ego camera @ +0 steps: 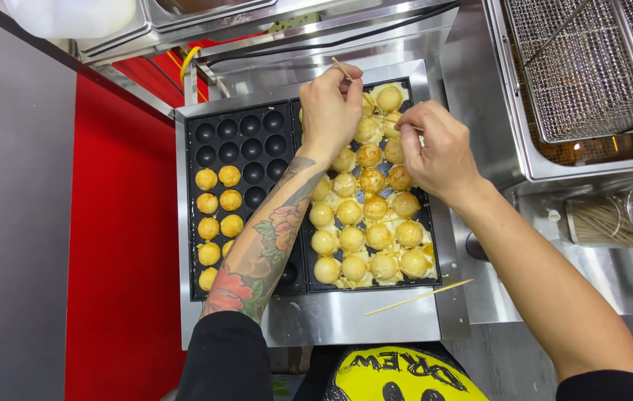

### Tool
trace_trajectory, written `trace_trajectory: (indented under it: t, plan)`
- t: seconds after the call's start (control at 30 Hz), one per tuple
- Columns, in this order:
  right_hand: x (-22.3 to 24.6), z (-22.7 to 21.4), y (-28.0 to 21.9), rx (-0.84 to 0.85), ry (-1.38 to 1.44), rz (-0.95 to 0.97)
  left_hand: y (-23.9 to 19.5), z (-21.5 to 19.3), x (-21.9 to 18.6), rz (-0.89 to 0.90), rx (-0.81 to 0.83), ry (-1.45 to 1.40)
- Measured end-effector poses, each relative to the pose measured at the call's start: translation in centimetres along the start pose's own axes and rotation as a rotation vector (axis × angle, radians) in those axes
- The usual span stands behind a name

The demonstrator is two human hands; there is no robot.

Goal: The person uses two wooden skewers to turn and adjust small round snacks cooking in a spherical mold pan. They repeatedly rotate the snacks to ensure even browning and then remove finished pieces from the pan.

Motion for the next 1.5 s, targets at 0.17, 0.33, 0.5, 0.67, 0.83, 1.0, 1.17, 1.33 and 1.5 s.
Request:
trace_trajectory:
  t: [0.17, 0.33, 0.5, 0.67, 0.83, 1.0, 1.17, 1.33, 1.5]
  plan:
    - [0.1, 0.2, 1.5, -0.032, 0.038, 0.037, 0.2, -3.5, -1.7, 0.027, -0.007, 0.012]
    - [0.5, 3.3, 2.8, -0.047, 0.071, -0.014, 0.0, -3.6, -0.1, -0.020, 0.021, 0.093]
    - [1.5, 4.5, 2.0, 0.032, 0.040, -0.036, -0.1, -3.2, 0.3, -0.025, 0.014, 0.042]
    - [3.3, 3.1, 1.4, 0.086, 0.025, -0.051, 0.4, -5.3, -0.9, -0.030, 0.023, 0.006]
    - [3.8, 2.9, 2.3, 0.023, -0.004, -0.052, 0.2, -7.9, -0.5, -0.020, 0.033, 0.069]
    - [3.6, 5.7, 4.0, -0.014, 0.145, -0.021, -0.3, -7.7, 1.0, 0.034, 0.011, 0.084]
    - [4.9, 6.8, 2.9, 0.034, 0.047, -0.113, -0.6, -7.8, 0.1, -0.003, 0.029, 0.131]
    - [6.5, 5.9, 1.8, 0.075, 0.048, -0.159, -0.7, -9.1, -0.2, 0.010, 0.012, 0.074]
    - [4.8, 6.2, 2.3, 0.043, 0.051, -0.047, -0.9, -8.9, -0.4, -0.003, -0.009, -0.031]
Point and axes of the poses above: each hand's wrist, its own y-axis towards the middle knuckle, its own z-axis out of the palm, x = y × z, the point moved 9 cm from there along y, towards the middle knuckle, and after that the axes turned 14 degrees about -y, right-handed, at the moved point
